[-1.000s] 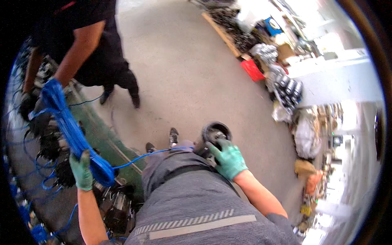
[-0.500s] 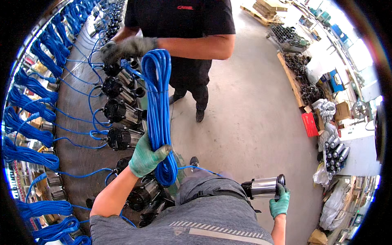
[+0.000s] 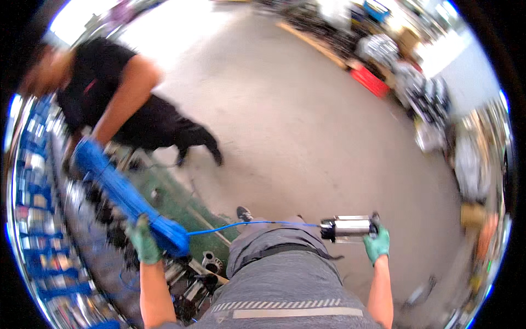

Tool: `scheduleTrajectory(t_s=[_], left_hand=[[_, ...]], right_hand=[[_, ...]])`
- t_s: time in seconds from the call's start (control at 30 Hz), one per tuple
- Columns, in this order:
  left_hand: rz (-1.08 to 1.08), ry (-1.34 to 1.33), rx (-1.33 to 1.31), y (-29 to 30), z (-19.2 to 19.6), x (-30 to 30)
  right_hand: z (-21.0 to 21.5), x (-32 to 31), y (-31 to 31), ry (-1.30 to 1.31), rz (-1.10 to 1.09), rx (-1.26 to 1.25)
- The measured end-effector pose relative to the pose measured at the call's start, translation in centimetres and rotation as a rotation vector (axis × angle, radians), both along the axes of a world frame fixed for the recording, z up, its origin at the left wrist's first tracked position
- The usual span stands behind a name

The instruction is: The person assembles a cylindrical pump by connecting a blue hose and securing a black cap. They repeatedly test the assembly by pulling the rod and placing the unit into a metal tray. The person also handles a bundle of blue hoses and interacts briefly with a coworker.

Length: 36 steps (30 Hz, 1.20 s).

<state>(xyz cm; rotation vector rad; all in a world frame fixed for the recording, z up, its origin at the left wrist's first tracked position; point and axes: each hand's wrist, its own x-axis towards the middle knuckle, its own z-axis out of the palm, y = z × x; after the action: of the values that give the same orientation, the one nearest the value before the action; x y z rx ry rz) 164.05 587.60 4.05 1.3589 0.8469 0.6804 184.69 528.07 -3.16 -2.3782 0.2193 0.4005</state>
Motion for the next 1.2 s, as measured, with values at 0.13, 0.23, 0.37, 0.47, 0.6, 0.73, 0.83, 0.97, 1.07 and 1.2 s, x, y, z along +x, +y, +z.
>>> scheduleTrajectory(t_s=[0.13,0.23,0.37,0.47,0.6,0.73,0.83,0.97,1.07,1.2], left_hand=[[0.029,-0.102,-0.133,-2.8,1.0,4.7],[0.129,-0.126,-0.093,-3.2,0.5,8.7],[0.237,-0.328,-0.038,-2.1,-2.2,15.8],[0.121,-0.384,-0.043,-3.9,-3.3,22.8],[-0.095,-0.414,-0.063,-8.1,-3.6,35.4],[-0.302,-0.423,-0.217,-14.4,-7.3,50.0],[-0.461,-0.452,-0.283,-19.9,-8.0,60.1],[-0.678,-0.493,-0.370,-28.1,-8.2,73.0],[-0.831,-0.520,-0.446,-35.6,-8.3,80.5],[-1.015,-0.570,-0.529,-46.4,-8.4,88.8]], right_hand=[[-2.3,0.6,-5.3,0.002,-0.049,-0.238],[-4.4,1.0,-9.7,0.051,-0.097,-0.258],[-6.9,-1.1,-9.5,0.031,-0.267,-0.273],[-7.0,0.0,-9.5,0.072,-0.354,-0.289],[-5.6,2.9,-11.8,0.080,-0.495,-0.329],[-5.1,5.2,-16.4,0.197,-0.623,-0.342],[-3.0,7.8,-18.8,0.312,-0.835,-0.253],[-2.3,8.9,-21.5,0.432,-1.205,-0.066],[-6.8,4.9,-23.4,0.381,-1.433,-0.047],[-12.2,2.7,-23.8,0.306,-1.964,0.256]])
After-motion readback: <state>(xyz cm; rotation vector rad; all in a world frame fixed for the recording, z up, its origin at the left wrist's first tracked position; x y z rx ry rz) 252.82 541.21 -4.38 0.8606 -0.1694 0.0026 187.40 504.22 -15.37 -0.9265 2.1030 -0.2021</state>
